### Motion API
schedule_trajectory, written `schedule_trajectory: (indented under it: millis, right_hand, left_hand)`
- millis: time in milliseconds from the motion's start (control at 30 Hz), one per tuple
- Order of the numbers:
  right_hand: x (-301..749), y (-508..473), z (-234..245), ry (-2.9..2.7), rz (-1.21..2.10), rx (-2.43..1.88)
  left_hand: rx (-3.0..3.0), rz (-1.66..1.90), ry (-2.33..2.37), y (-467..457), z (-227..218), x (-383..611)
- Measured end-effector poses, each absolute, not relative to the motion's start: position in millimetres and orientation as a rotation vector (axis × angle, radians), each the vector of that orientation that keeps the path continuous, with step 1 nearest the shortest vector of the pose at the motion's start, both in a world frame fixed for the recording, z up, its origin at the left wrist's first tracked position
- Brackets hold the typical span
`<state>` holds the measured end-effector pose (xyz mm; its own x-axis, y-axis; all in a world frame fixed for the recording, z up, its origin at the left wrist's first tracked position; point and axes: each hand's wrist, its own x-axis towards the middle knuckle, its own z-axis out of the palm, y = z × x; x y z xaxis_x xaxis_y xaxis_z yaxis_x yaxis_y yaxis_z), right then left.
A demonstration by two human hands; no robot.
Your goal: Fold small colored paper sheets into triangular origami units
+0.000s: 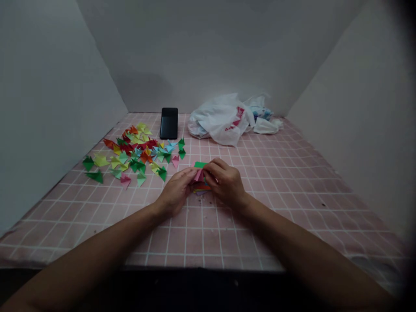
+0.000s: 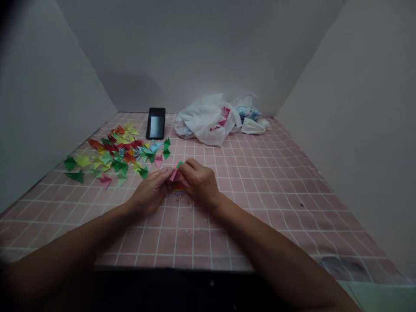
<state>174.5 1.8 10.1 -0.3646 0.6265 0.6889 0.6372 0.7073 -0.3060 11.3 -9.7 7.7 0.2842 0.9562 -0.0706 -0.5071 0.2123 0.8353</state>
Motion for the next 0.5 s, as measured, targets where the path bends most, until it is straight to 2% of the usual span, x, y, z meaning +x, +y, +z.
schedule_trajectory:
  millis: [500]
  right_hand:
    - [171.2, -0.2, 9.0, -1.961, 0.248, -0.917]
  left_hand:
    - [0.758, 1.170, 0.707, -9.2, 8.8, 10.3]
